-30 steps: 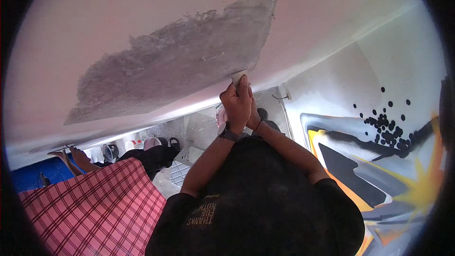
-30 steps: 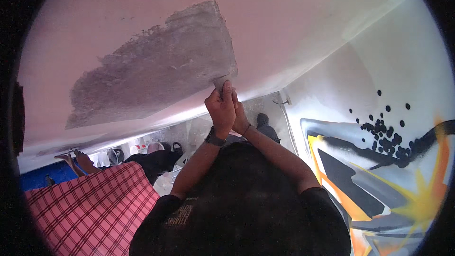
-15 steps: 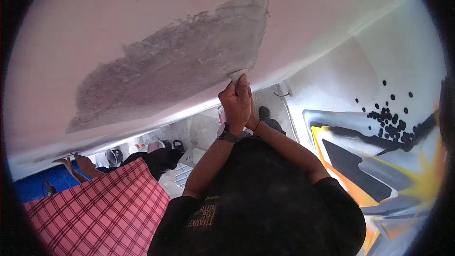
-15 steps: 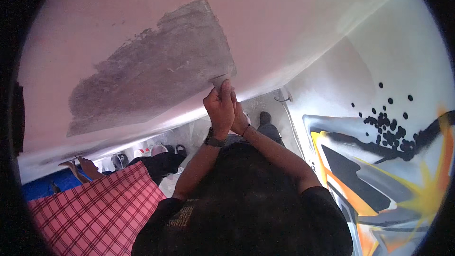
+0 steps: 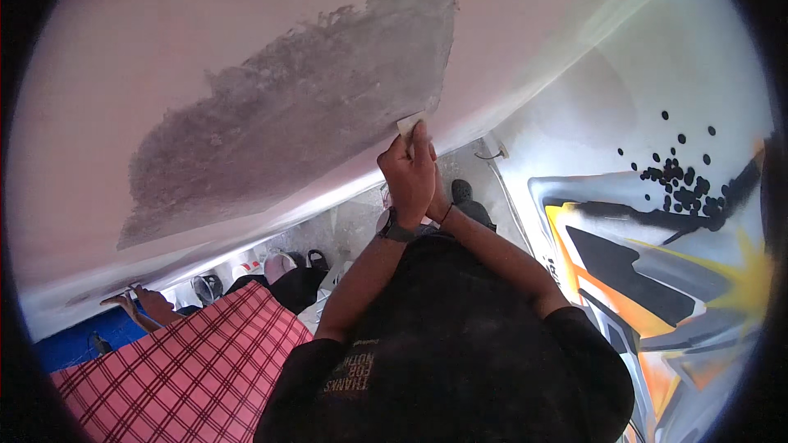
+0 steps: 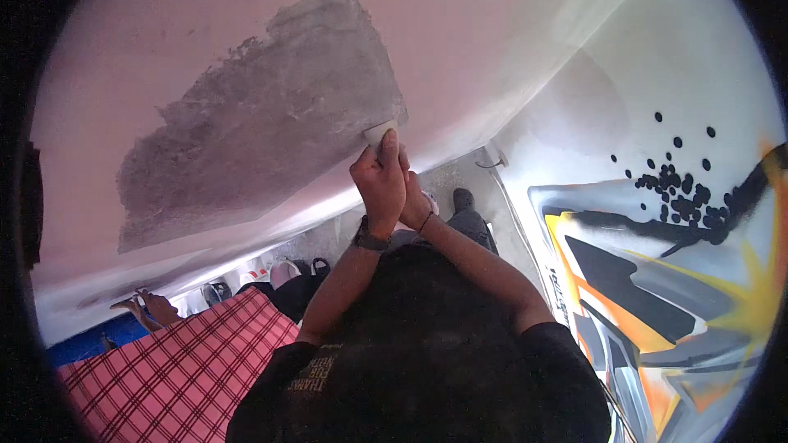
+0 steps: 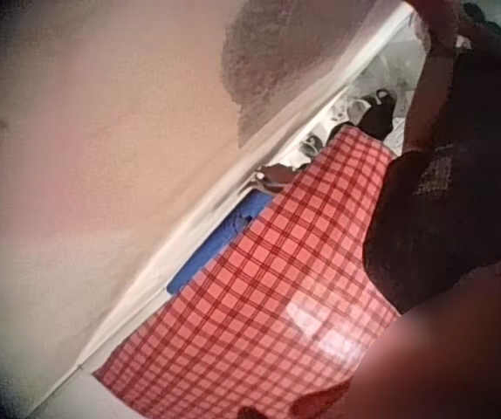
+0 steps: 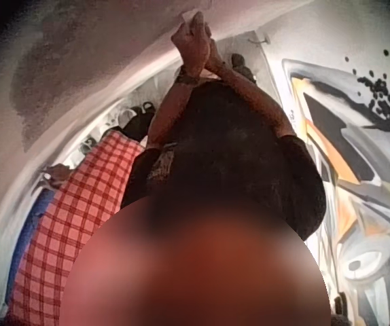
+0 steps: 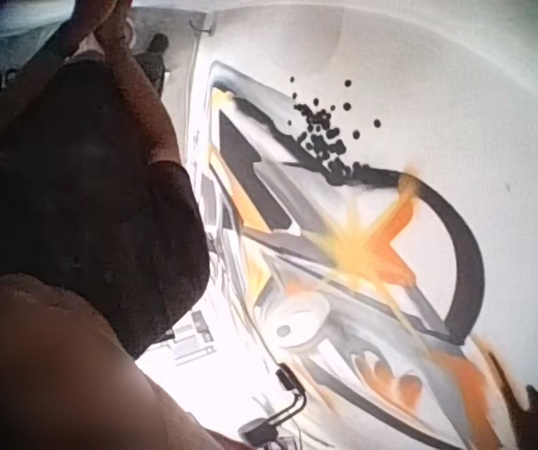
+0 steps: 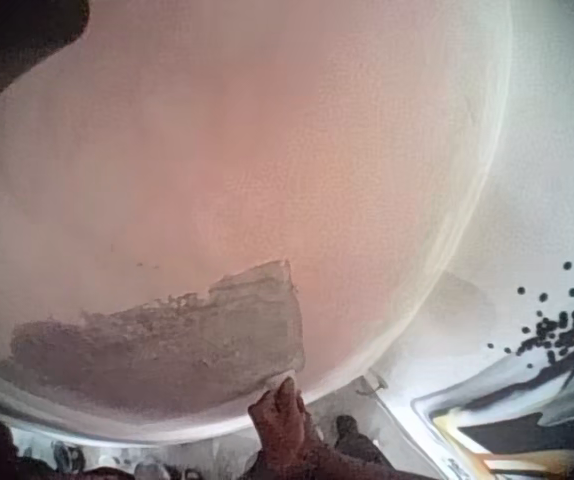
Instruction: Scraping a ceiling with a putty knife.
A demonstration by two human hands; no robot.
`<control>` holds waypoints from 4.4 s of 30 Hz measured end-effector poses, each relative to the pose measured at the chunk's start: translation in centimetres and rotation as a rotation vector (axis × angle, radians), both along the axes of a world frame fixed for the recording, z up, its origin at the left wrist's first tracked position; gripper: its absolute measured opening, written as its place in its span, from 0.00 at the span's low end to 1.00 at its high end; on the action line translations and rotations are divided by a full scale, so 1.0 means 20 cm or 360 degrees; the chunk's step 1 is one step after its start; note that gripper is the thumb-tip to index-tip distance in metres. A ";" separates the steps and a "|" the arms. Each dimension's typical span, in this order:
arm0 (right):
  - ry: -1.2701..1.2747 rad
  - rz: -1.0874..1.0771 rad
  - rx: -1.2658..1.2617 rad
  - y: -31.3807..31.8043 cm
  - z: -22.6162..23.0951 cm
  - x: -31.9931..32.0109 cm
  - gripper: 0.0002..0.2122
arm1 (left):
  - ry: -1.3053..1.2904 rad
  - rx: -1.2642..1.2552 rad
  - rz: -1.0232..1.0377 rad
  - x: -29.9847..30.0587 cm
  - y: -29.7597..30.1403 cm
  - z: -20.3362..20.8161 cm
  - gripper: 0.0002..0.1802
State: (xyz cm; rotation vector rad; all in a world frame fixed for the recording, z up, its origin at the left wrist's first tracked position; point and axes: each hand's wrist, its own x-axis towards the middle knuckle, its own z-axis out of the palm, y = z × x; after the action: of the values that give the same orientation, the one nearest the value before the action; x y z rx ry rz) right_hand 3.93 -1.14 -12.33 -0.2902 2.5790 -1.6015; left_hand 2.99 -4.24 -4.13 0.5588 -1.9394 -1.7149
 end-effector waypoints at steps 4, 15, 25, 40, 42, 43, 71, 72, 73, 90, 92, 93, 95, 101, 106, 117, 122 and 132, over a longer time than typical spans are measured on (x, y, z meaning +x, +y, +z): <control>-0.0052 0.0231 -0.0144 0.06 -0.09 0.00 0.14 | -0.0063 0.0159 0.0002 0.02 -0.01 -0.01 0.23; -0.0067 0.0419 -0.0305 0.14 -0.13 -0.03 0.15 | -0.0015 0.0130 -0.0008 -0.01 0.00 0.01 0.20; -0.0150 0.0565 -0.0251 0.22 -0.07 -0.04 0.13 | 0.0065 0.0114 -0.0012 -0.02 0.03 -0.04 0.22; -0.0254 0.0508 -0.0497 0.24 -0.27 -0.07 0.14 | 0.0020 0.0289 0.0014 -0.04 0.09 -0.02 0.20; -0.0201 0.0462 -0.0449 0.24 -0.20 -0.05 0.14 | 0.0014 0.0307 0.0030 -0.03 0.08 -0.04 0.20; -0.0149 0.0410 -0.0399 0.24 -0.16 -0.04 0.13 | 0.0005 0.0328 0.0042 -0.02 0.07 -0.06 0.20; -0.0185 0.0449 -0.0301 0.33 -0.09 -0.10 0.11 | 0.0147 0.0306 0.0022 -0.07 0.16 -0.09 0.20; -0.0129 0.0442 -0.0255 0.34 -0.10 -0.10 0.11 | 0.0101 0.0362 0.0037 -0.06 0.17 -0.08 0.20; -0.0073 0.0435 -0.0208 0.34 -0.11 -0.10 0.11 | 0.0054 0.0418 0.0052 -0.06 0.17 -0.07 0.20; -0.0206 0.0398 -0.0346 0.32 -0.04 -0.10 0.11 | 0.0019 0.0430 0.0067 -0.07 0.13 -0.02 0.22; -0.0046 0.0391 -0.0316 0.31 -0.06 -0.11 0.11 | 0.0031 0.0337 0.0086 -0.08 0.13 -0.01 0.22; -0.0095 0.0416 -0.0207 0.31 -0.05 -0.11 0.12 | 0.0046 0.0412 0.0071 -0.08 0.13 0.00 0.22; -0.0133 0.0445 -0.0097 0.32 -0.02 -0.11 0.12 | 0.0072 0.0487 0.0058 -0.07 0.13 0.00 0.22; -0.0071 0.0476 -0.0294 0.32 -0.03 -0.11 0.11 | 0.0025 0.0329 0.0072 -0.07 0.14 0.05 0.22; -0.0066 0.0422 -0.0376 0.32 0.02 -0.10 0.11 | 0.0097 0.0521 0.0127 -0.07 0.16 0.01 0.21; -0.0119 0.0491 -0.0311 0.35 -0.03 -0.10 0.13 | 0.0075 0.0476 0.0107 -0.06 0.16 0.04 0.21; -0.0030 0.0478 -0.0379 0.34 -0.03 -0.09 0.13 | 0.0043 0.0584 0.0133 -0.05 0.16 0.04 0.22; 0.0015 0.0452 -0.0391 0.36 -0.04 -0.06 0.12 | 0.0129 0.0369 0.0098 -0.09 0.17 0.09 0.20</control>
State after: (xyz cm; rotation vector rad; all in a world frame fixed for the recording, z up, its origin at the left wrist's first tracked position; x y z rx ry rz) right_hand 2.73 6.02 -13.11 -0.6505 2.2201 -1.8044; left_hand 1.26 -0.86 -2.24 0.6143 -1.6624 -1.9053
